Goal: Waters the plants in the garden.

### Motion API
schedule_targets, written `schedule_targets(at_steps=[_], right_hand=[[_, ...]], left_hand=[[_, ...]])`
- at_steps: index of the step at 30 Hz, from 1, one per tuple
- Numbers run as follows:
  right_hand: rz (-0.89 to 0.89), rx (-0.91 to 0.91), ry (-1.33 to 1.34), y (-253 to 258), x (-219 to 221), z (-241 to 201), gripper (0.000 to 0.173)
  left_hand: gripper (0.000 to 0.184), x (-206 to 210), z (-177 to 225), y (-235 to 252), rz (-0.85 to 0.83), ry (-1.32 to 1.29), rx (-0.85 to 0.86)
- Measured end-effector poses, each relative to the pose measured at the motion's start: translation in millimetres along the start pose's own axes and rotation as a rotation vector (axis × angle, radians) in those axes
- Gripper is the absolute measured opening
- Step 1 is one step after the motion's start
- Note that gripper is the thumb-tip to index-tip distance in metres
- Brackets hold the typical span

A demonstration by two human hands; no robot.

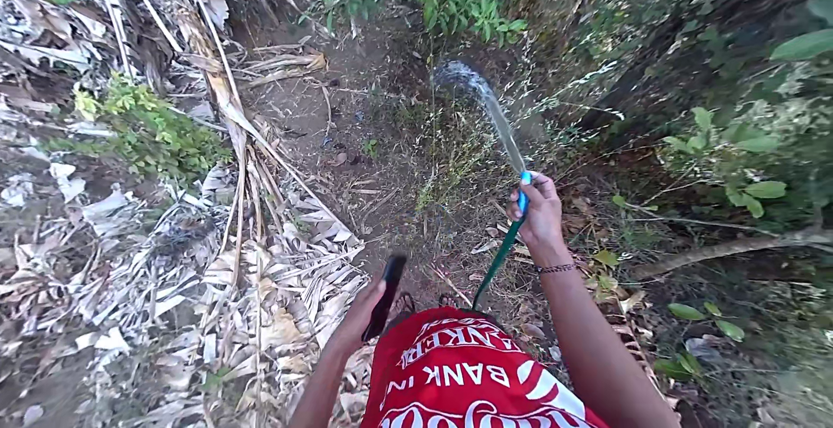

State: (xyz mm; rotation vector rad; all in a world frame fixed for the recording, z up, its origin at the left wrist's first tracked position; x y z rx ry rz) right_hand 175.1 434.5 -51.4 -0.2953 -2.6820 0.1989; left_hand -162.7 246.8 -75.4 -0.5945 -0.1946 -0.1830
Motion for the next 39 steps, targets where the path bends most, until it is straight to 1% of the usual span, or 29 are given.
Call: schedule_targets(at_steps=[1,3,6,7,9,10,12,15,17,19,21,22,23,24,25,26,27,28,30,32,34,35,37,39], right_hand=[[0.003,-0.001,0.005,0.3,-1.0,-0.3,0.021],[0.009,-0.003,0.005,0.6,-1.6,-0.9,0.021],[0.009,-0.014,-0.009,2.5,2.1,-2.7,0.022],[0.004,-0.021,-0.011,3.4,3.5,-2.6,0.023],[-0.01,-0.023,-0.013,5.3,5.5,-1.0,0.024],[-0.021,-0.022,-0.017,6.1,6.3,-0.2,0.024],[-0.041,-0.016,-0.016,7.5,8.3,1.8,0.024],[-0.068,0.004,-0.006,6.3,13.5,4.9,0.022],[-0.086,0.012,0.002,7.6,15.3,6.4,0.023],[-0.093,0.02,0.008,9.4,17.7,7.3,0.024],[-0.095,0.028,0.011,9.7,21.6,8.6,0.023],[-0.095,0.032,0.009,9.5,23.6,9.3,0.023],[-0.099,0.037,0.002,8.8,25.4,9.8,0.023],[-0.101,0.044,-0.005,8.4,26.6,10.4,0.023],[-0.101,0.052,-0.014,8.1,27.8,11.1,0.024],[-0.102,0.059,-0.019,7.7,29.2,11.5,0.023],[-0.105,0.064,-0.02,7.0,29.7,12.1,0.023],[-0.108,0.067,-0.02,6.7,29.2,12.3,0.022],[-0.113,0.054,-0.008,8.5,26.7,11.1,0.023],[-0.115,0.03,-0.002,8.7,22.8,9.0,0.023],[-0.102,0.027,-0.009,6.9,19.3,7.6,0.023],[-0.096,0.027,-0.009,7.1,18.4,6.6,0.023],[-0.085,0.021,-0.009,7.4,17.2,4.4,0.022],[-0.071,0.014,-0.01,8.3,17.1,3.2,0.023]], left_hand=[[0.059,-13.4,-22.8,-5.0,0.063,0.082,-0.089],[0.054,-35.9,-70.9,-23.7,0.144,0.161,-0.253],[0.054,-47.4,-141.0,-60.5,0.232,0.077,-0.49],[0.056,-50.6,-171.7,-70.8,0.22,0.032,-0.526],[0.062,-72.4,-251.1,-83.2,0.056,-0.035,-0.445],[0.061,-73.1,-271.6,-87.2,0.037,-0.058,-0.419],[0.054,-61.5,-274.5,-94.8,0.06,-0.077,-0.409],[0.048,-60.4,-274.1,-103.0,0.066,0.084,-0.428],[0.049,-62.1,-272.2,-107.0,0.093,0.107,-0.434],[0.052,-71.5,-276.4,-112.9,0.054,0.113,-0.341],[0.05,-75.3,-256.7,-111.2,0.011,0.167,-0.334],[0.051,-77.7,-249.5,-106.6,-0.028,0.235,-0.291],[0.051,-77.9,-239.4,-100.3,-0.071,0.314,-0.189],[0.051,-79.1,-232.2,-91.7,-0.108,0.406,-0.05],[0.051,-79.1,-225.0,-81.7,-0.119,0.495,0.069],[0.051,-72.8,-201.1,-75.2,-0.145,0.541,0.035],[0.05,-66.0,-180.4,-70.6,-0.169,0.565,-0.04],[0.049,-60.3,-167.3,-66.9,-0.182,0.576,-0.086],[0.048,-53.8,-159.2,-62.7,-0.176,0.538,-0.098],[0.051,-46.5,-157.3,-66.2,-0.151,0.362,-0.176],[0.055,-41.6,-170.1,-72.6,-0.078,0.17,-0.282],[0.056,-43.2,-185.0,-74.6,-0.035,0.105,-0.312],[0.055,-52.3,-230.9,-80.2,0.049,-0.027,-0.322],[0.052,-60.3,-275.0,-85.7,0.107,-0.158,-0.269]])
Point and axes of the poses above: each hand's wrist, its own y-axis towards the middle knuckle, its own x-axis out of the palm, z = x × y, the point moved 2 cm from there along y, towards the middle knuckle, and after that the axes turned 4 degrees about -z, right-handed, at the moved point
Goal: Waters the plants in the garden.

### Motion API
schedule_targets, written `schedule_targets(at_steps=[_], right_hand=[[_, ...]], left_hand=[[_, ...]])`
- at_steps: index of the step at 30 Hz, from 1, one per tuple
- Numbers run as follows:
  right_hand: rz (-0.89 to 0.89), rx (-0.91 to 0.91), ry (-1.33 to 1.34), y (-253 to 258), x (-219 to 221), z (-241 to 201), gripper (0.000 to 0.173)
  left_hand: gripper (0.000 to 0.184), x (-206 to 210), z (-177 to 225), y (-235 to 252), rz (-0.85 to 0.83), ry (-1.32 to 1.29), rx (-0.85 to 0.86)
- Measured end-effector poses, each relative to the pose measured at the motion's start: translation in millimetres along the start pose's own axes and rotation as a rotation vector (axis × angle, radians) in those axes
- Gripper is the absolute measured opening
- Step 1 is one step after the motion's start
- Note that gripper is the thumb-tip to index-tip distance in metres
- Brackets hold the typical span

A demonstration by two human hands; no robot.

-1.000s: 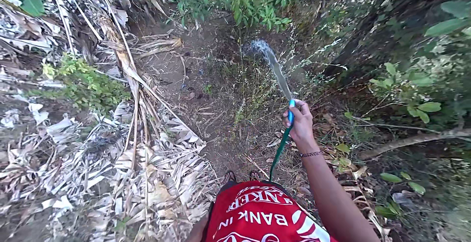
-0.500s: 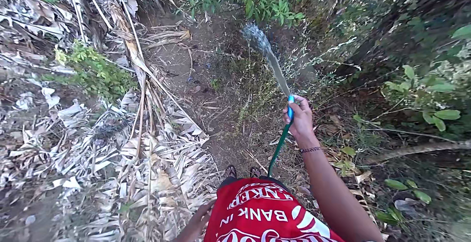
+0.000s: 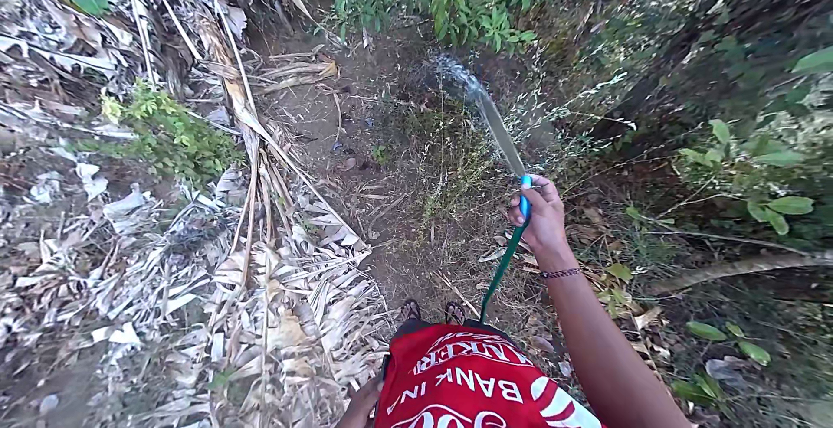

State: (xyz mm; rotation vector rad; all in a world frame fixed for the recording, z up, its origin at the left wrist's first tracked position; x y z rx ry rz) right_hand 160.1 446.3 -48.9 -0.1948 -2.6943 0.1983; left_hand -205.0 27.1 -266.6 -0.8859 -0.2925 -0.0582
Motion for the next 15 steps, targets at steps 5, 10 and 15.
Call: schedule_targets(at_steps=[5,10,15], right_hand=[[-0.02,0.02,-0.006,-1.4,13.5,-0.2,0.026],[-0.088,0.008,-0.086,-0.8,6.0,5.2,0.026],[-0.179,0.001,-0.127,-3.1,-2.0,17.3,0.028]], left_hand=[[0.058,27.8,37.2,-21.1,0.138,-0.431,-0.12],[0.07,23.0,98.3,-17.0,0.166,-0.69,0.039],[0.078,19.8,176.5,-31.6,-0.056,-0.92,0.399]])
Point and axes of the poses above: each hand's wrist, its own y-axis towards the middle knuckle, its own x-axis out of the palm, z = x × y, the point moved 2 cm from there along y, towards the middle knuckle, and after that the axes turned 4 degrees about -z, right-handed, at the moved point
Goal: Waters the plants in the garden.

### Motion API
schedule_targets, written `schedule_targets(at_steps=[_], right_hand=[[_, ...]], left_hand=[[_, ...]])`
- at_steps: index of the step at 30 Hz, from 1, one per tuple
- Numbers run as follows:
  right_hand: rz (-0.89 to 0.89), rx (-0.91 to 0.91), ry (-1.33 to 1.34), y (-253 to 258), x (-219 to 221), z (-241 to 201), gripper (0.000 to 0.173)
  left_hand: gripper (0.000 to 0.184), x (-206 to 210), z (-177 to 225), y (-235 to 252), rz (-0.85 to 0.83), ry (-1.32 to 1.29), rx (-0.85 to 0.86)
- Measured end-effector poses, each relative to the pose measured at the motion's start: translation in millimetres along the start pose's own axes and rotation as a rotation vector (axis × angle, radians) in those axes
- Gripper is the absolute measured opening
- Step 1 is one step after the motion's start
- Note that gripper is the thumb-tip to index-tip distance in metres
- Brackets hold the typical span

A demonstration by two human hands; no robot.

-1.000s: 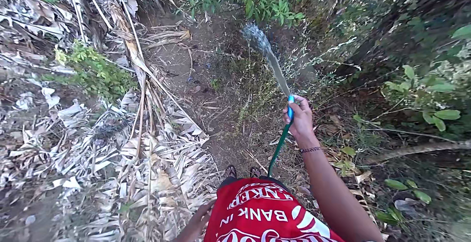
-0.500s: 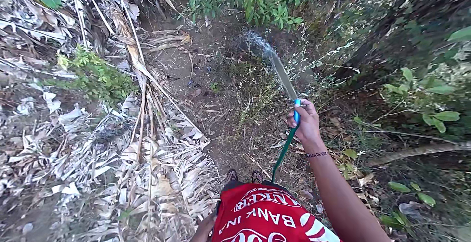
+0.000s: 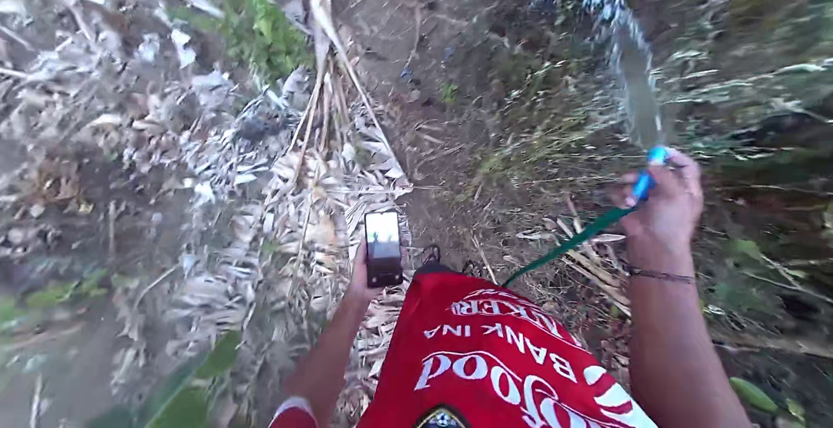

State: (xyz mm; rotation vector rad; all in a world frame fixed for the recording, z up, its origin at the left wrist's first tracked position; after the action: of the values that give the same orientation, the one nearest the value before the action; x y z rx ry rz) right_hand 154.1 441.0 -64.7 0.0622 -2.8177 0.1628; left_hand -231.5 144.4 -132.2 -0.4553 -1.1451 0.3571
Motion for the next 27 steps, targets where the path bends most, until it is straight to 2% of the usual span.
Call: schedule_targets(at_steps=[6,10,12,13,15,17,19,23,27], right_hand=[[-0.017,-0.015,-0.003,0.4,2.9,-2.0,0.023],[0.005,-0.018,-0.004,-2.1,10.5,-7.4,0.022],[0.052,-0.02,-0.015,-8.0,17.3,-13.9,0.021],[0.074,-0.022,-0.015,-9.2,19.5,-17.5,0.021],[0.114,-0.027,0.007,-7.0,21.3,-21.1,0.022],[0.156,-0.025,0.035,-3.1,20.4,-21.7,0.023],[0.175,-0.008,0.047,0.2,20.2,-22.4,0.025],[0.151,0.026,0.099,2.2,22.3,-21.3,0.024],[0.137,0.061,0.093,3.0,21.2,-17.1,0.023]], left_hand=[[0.07,32.1,14.5,14.5,-0.261,-0.072,0.036],[0.069,38.8,15.2,14.2,-0.298,-0.02,0.047],[0.069,37.3,11.4,10.0,-0.207,0.138,0.02],[0.066,35.6,8.3,7.8,-0.111,0.266,-0.011],[0.054,27.3,0.1,4.5,0.121,0.587,-0.139],[0.046,5.6,-17.9,6.5,0.219,0.754,-0.267],[0.045,-22.1,-41.6,6.9,0.231,0.765,-0.313],[0.059,-62.6,-71.3,3.0,0.355,0.609,-0.34],[0.066,-63.7,-66.5,-14.3,0.368,0.503,-0.347]])
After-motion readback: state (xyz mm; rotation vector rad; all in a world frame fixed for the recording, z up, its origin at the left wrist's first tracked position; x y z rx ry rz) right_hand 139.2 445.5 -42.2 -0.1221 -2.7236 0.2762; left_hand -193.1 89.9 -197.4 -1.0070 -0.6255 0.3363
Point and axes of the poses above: each hand's wrist, its own y-axis towards the middle knuckle, its own x-axis out of the palm, z = x × y, the point moved 2 cm from there along y, towards the middle knuckle, and after that the axes turned 4 degrees about -z, right-handed, at the moved point
